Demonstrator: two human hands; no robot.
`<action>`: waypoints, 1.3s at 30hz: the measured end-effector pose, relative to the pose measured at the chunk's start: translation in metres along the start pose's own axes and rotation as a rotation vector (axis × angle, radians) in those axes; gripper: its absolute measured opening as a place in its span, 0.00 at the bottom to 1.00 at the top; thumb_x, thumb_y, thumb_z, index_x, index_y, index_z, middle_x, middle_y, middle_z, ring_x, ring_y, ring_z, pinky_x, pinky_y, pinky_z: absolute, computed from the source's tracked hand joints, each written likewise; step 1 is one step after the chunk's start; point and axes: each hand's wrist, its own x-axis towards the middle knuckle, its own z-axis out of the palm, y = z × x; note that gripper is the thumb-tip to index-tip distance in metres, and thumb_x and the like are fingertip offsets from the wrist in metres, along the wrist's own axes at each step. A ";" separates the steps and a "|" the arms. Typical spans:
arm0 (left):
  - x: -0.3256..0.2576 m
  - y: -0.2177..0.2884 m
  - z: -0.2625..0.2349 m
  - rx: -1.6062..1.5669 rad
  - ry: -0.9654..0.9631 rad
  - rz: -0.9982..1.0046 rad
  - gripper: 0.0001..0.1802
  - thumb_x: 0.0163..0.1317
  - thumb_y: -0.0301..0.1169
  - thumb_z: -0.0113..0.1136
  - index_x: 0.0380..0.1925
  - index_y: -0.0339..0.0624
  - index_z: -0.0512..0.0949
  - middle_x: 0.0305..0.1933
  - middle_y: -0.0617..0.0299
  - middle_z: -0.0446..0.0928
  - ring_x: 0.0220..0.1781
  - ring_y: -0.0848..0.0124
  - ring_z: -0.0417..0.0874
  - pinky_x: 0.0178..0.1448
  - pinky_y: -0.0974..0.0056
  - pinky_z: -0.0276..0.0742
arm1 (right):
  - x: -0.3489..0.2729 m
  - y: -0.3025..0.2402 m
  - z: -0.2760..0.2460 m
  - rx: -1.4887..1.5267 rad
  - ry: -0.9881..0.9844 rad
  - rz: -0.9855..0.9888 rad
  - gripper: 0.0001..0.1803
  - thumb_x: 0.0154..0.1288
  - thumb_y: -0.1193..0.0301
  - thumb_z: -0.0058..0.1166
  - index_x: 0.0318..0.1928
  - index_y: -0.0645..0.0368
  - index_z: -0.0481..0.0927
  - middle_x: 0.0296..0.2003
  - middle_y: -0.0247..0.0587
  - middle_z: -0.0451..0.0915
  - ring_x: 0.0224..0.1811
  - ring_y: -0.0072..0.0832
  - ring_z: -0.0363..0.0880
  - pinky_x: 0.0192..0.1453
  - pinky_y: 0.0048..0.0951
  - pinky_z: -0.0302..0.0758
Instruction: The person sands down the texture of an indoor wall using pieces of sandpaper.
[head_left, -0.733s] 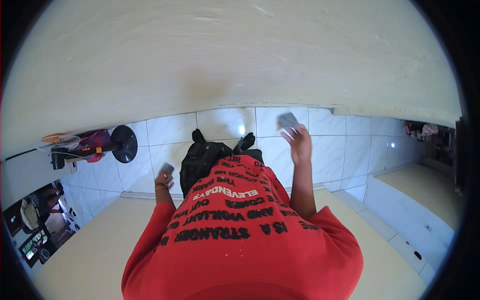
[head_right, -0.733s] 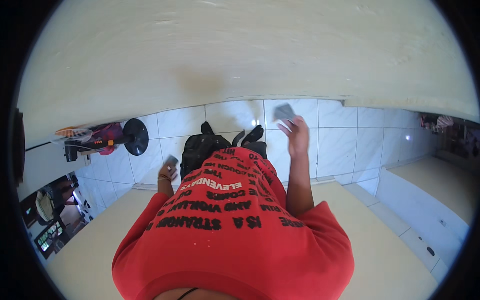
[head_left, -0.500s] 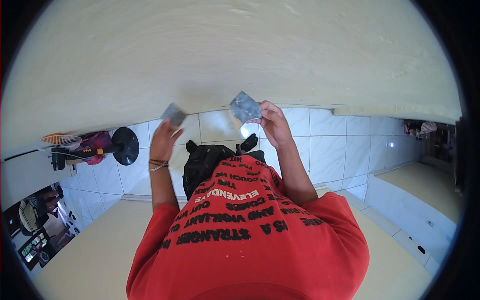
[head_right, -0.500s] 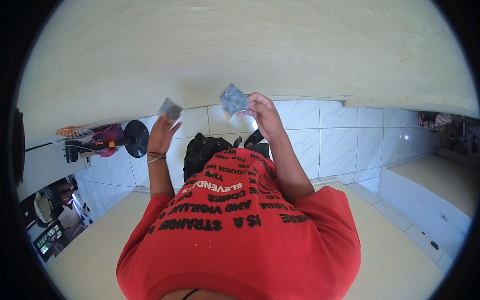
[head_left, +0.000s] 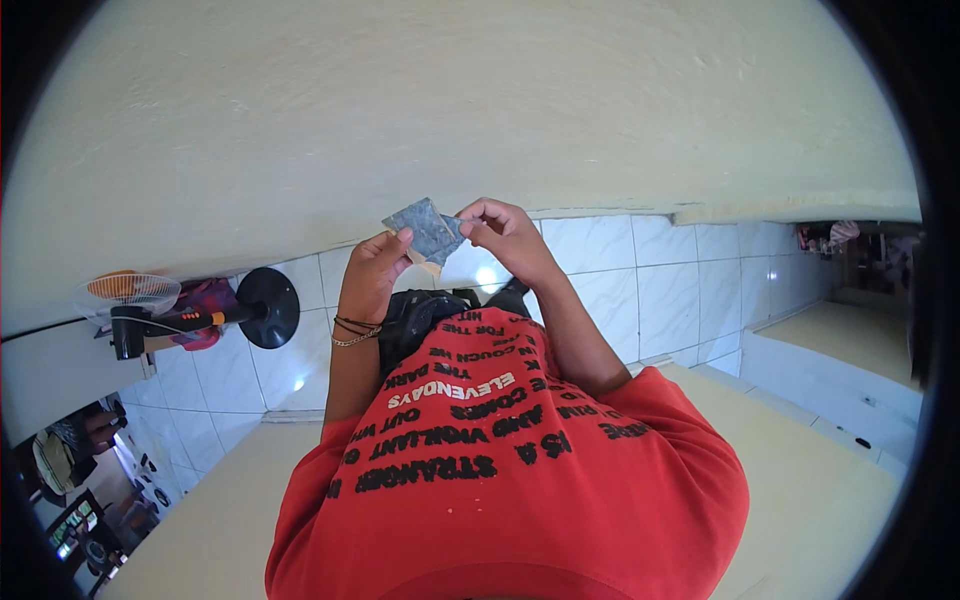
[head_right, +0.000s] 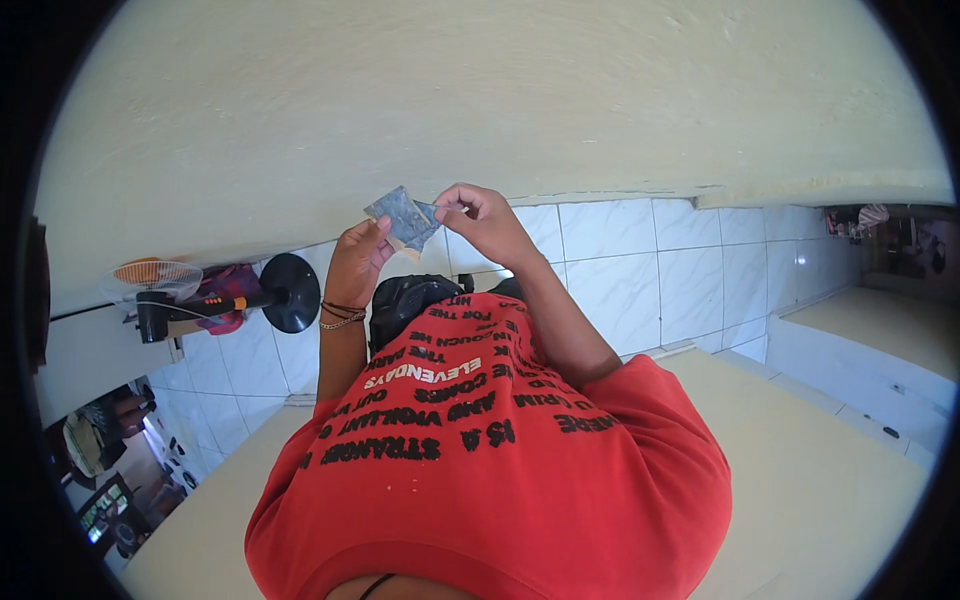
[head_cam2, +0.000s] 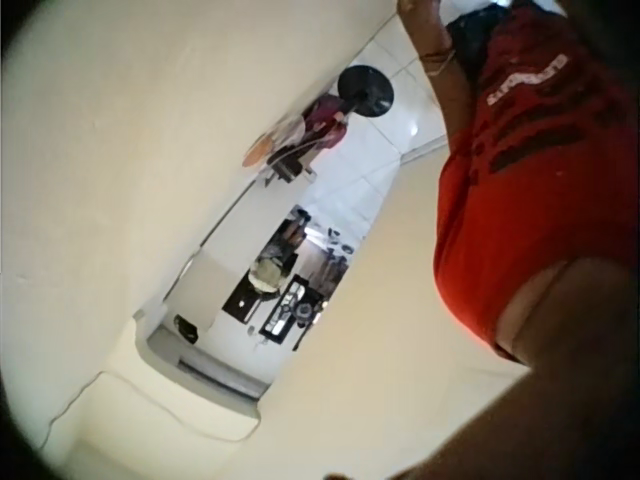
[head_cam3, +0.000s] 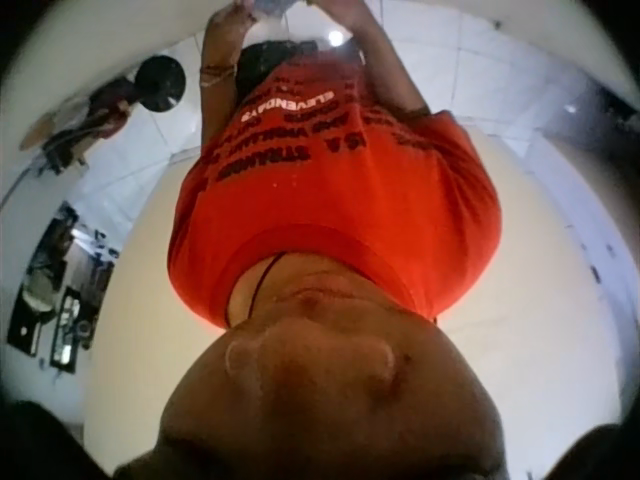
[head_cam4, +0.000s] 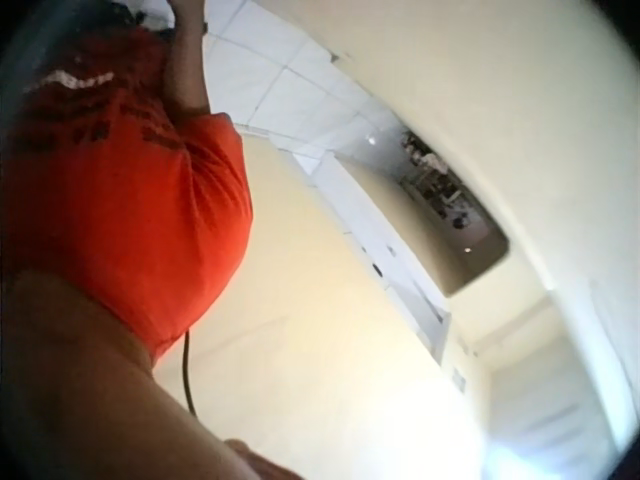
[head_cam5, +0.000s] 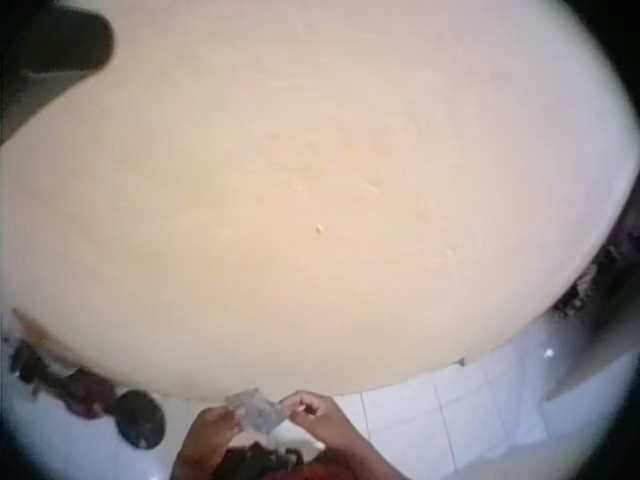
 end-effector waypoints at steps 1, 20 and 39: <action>-0.001 -0.001 0.001 0.038 -0.005 0.006 0.10 0.62 0.34 0.53 0.30 0.37 0.76 0.31 0.66 0.76 0.33 0.79 0.75 0.42 0.71 0.71 | 0.002 -0.002 0.006 0.016 -0.010 -0.020 0.07 0.58 0.72 0.52 0.35 0.61 0.76 0.30 0.30 0.75 0.29 0.16 0.68 0.36 0.20 0.67; 0.040 0.015 0.005 0.501 0.184 0.005 0.17 0.57 0.30 0.59 0.45 0.33 0.75 0.31 0.67 0.76 0.35 0.81 0.72 0.41 0.77 0.66 | 0.033 0.054 -0.063 0.222 0.174 0.319 0.15 0.62 0.59 0.47 0.38 0.59 0.76 0.27 0.34 0.78 0.30 0.22 0.76 0.31 0.22 0.69; 0.013 0.056 -0.112 0.333 0.275 0.031 0.13 0.57 0.36 0.59 0.37 0.38 0.78 0.33 0.67 0.79 0.33 0.79 0.76 0.41 0.71 0.69 | 0.036 -0.031 -0.130 -0.923 0.611 0.067 0.22 0.56 0.56 0.53 0.28 0.67 0.79 0.24 0.59 0.76 0.28 0.45 0.76 0.36 0.38 0.71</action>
